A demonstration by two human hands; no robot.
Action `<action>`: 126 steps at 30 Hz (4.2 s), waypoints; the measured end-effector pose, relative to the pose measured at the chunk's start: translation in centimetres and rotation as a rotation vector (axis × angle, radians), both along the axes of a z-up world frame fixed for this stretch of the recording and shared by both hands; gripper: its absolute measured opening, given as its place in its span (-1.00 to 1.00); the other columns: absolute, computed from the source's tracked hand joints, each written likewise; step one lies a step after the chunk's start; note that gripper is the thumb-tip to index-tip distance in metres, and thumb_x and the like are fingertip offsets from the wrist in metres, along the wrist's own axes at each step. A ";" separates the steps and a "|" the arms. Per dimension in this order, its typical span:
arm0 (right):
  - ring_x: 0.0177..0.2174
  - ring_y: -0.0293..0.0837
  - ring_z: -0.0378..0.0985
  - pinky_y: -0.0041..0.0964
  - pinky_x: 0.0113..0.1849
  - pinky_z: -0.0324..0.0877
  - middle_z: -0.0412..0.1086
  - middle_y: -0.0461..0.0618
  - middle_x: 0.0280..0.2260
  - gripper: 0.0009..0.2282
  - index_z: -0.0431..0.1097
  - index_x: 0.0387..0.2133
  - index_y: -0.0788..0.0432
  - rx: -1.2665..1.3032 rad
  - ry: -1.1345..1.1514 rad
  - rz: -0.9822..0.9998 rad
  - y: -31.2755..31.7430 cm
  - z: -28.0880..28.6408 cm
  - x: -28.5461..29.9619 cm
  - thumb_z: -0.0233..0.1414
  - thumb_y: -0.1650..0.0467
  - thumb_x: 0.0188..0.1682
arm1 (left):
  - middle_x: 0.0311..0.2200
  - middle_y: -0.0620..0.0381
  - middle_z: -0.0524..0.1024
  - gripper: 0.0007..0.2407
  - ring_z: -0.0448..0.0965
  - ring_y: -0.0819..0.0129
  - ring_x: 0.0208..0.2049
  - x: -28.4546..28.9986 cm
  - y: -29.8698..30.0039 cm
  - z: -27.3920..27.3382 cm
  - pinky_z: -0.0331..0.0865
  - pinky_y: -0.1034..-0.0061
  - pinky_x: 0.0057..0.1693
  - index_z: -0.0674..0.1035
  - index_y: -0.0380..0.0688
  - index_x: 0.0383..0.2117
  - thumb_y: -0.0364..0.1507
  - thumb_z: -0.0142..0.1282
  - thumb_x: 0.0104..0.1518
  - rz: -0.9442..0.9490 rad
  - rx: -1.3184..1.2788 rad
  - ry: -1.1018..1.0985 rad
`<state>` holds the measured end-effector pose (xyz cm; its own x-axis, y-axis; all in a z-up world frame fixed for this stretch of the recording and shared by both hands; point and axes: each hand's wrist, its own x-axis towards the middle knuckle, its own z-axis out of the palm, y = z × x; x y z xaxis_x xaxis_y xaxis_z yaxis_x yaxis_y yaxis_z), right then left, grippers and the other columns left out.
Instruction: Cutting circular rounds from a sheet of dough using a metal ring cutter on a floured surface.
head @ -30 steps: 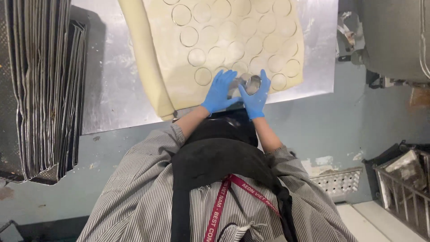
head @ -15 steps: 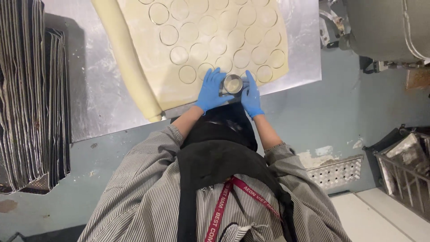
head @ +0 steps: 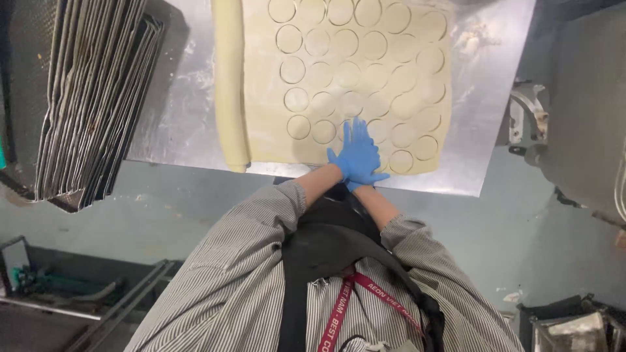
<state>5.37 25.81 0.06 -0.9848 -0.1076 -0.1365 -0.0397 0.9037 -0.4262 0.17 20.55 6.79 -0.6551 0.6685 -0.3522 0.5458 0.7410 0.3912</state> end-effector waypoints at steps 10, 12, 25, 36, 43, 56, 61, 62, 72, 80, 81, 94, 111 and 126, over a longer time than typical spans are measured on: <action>0.43 0.18 -0.29 0.09 0.35 -0.25 -0.34 0.20 0.47 -0.21 -0.18 0.48 0.06 -0.106 -0.050 -0.004 0.8 1.7 -1.0 0.00 0.01 0.06 | 0.07 -0.45 0.38 -0.48 -0.16 -0.75 0.29 -0.6 0.4 0.7 -0.51 -0.69 0.15 0.75 -0.08 -0.42 0.10 -0.04 -0.03 0.008 0.050 -0.110; 0.41 0.17 -0.29 0.07 0.34 -0.25 -0.33 0.22 0.46 -0.22 -0.18 0.48 0.06 -0.035 -0.054 -0.022 0.3 -2.1 0.5 0.00 0.02 0.07 | 0.05 -0.33 0.43 -0.50 -0.02 -0.58 0.32 -0.3 -0.1 0.1 -0.45 -0.67 0.26 0.73 -0.11 -0.34 0.06 -0.07 0.09 -0.036 0.034 -0.170; 0.07 0.14 0.35 -0.04 0.13 0.30 0.24 0.21 0.09 -0.25 0.09 0.32 0.31 -0.533 0.304 -0.484 2.0 4.7 4.5 0.37 0.36 -0.09 | 0.32 -0.20 0.24 -0.27 0.18 -0.15 0.38 7.8 -17.8 -7.7 -0.03 0.01 0.49 0.22 -0.23 0.32 -0.20 0.38 0.08 0.642 0.651 0.242; 0.06 0.18 0.41 -0.06 0.06 0.37 0.29 0.27 0.10 -0.18 0.00 0.34 0.31 -0.574 0.002 -0.009 -4.3 3.3 3.6 0.35 0.36 -0.14 | 0.23 -0.12 0.33 -0.29 0.23 -0.09 0.36 7.1 -20.1 -9.1 -0.03 -0.07 0.47 0.30 -0.15 0.22 -0.18 0.47 -0.03 0.468 0.689 0.251; -0.05 0.03 0.54 -0.14 0.01 0.44 0.43 0.19 0.05 -0.32 0.03 0.37 0.26 -0.673 -0.104 -0.055 -4.6 1.4 3.1 0.17 0.49 -0.06 | 0.17 -0.02 0.38 -0.34 0.28 -0.05 0.34 7.3 -21.1 -9.0 -0.03 -0.05 0.48 0.30 -0.13 0.20 -0.25 0.45 0.00 0.469 0.702 0.343; 0.42 0.06 0.09 -0.03 0.40 -0.03 0.05 0.10 0.47 -0.39 -0.09 0.50 0.10 0.077 0.245 0.419 -10.1 -3.3 -0.8 -0.05 0.30 0.19 | 0.22 -0.10 0.44 -0.46 0.26 -0.06 0.37 2.8 -16.0 -5.1 -0.06 -0.04 0.52 0.55 -0.15 0.18 -0.04 0.15 0.18 0.317 0.717 0.416; 0.40 0.08 -0.31 0.12 0.29 -0.26 -0.29 0.01 0.46 -0.14 -0.21 0.45 -0.07 0.248 -0.109 0.305 -12.3 -0.3 -2.7 -0.02 -0.08 -0.07 | -0.23 -0.22 0.53 -0.47 0.17 -0.64 0.16 -0.7 -14.4 2.1 -0.35 -0.67 0.16 0.74 -0.07 -0.47 0.14 -0.01 -0.04 0.143 0.133 0.078; 0.40 0.08 -0.31 0.12 0.29 -0.26 -0.29 0.01 0.46 -0.14 -0.21 0.45 -0.07 0.245 -0.116 0.322 -12.4 -0.1 -3.1 -0.02 -0.08 -0.07 | -0.23 -0.22 0.53 -0.47 0.17 -0.64 0.16 -0.7 -14.4 2.1 -0.35 -0.67 0.16 0.74 -0.07 -0.47 0.14 -0.01 -0.04 0.159 0.129 0.071; 0.43 0.05 -0.28 0.04 0.34 -0.30 -0.24 0.02 0.47 -0.21 -0.16 0.47 0.03 0.055 -0.031 0.315 -11.5 -0.6 -2.4 -0.01 0.02 0.01 | -0.19 -0.05 0.54 -0.54 0.40 -0.12 0.09 0.3 -15.0 -1.7 -0.06 -0.35 0.30 0.68 -0.11 -0.42 0.03 -0.06 0.21 0.102 0.213 -0.060; 0.11 0.00 0.42 -0.13 0.20 0.33 0.33 0.12 0.08 -0.37 0.16 0.31 0.13 -0.418 -0.106 -0.298 -7.6 2.0 1.2 0.11 0.23 -0.06 | 0.27 -0.08 0.37 -0.63 0.29 -0.03 0.35 4.9 -22.5 -4.3 0.04 0.01 0.46 0.51 -0.11 0.13 -0.33 0.15 0.20 0.644 0.767 0.335; 0.12 0.05 0.39 -0.11 0.17 0.29 0.30 0.15 0.10 -0.40 0.17 0.28 0.21 -0.486 0.031 -0.358 -6.2 2.2 1.5 0.15 0.30 -0.04 | 0.30 -0.16 0.31 -0.60 0.24 -0.06 0.37 4.4 -25.5 -3.8 0.02 0.04 0.46 0.44 -0.22 0.19 -0.39 0.10 0.22 0.793 0.762 0.443; 0.10 0.05 0.35 -0.09 0.15 0.32 0.23 0.16 0.11 -0.20 0.08 0.33 0.26 -0.587 0.267 -0.150 -9.1 2.6 -1.4 0.40 0.36 -0.16 | 0.45 -0.36 -0.22 -0.21 -0.28 -0.21 0.47 1.7 -33.0 -6.4 -0.34 0.06 0.49 -0.09 -0.38 0.43 -0.14 0.15 0.31 0.732 0.450 0.300; 0.09 0.20 0.42 -0.01 0.16 0.30 0.38 0.22 0.14 -0.38 0.11 0.37 0.23 -0.583 -0.024 0.258 -9.2 0.7 -0.6 -0.02 0.52 -0.06 | 0.24 -0.13 0.35 -0.35 0.13 -0.05 0.41 5.4 -29.1 -1.9 -0.22 -0.10 0.49 0.42 -0.18 0.18 -0.12 0.31 -0.04 0.413 0.408 0.254; 0.40 0.16 -0.24 0.11 0.32 -0.25 -0.23 0.09 0.44 -0.26 -0.14 0.44 0.03 -0.032 0.029 0.523 -18.2 -0.3 -3.9 -0.05 0.08 0.00 | -0.45 0.03 0.54 -0.59 0.48 0.02 -0.26 0.3 -21.6 -2.7 0.30 0.01 0.07 0.64 -0.09 -0.59 -0.02 0.02 0.10 0.072 0.399 0.193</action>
<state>1.45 7.58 -0.25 -0.8016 -0.5897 -0.0983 -0.4945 0.7464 -0.4453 0.43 -1.03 4.07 -0.7333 0.6775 0.0575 0.5897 0.5916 0.5499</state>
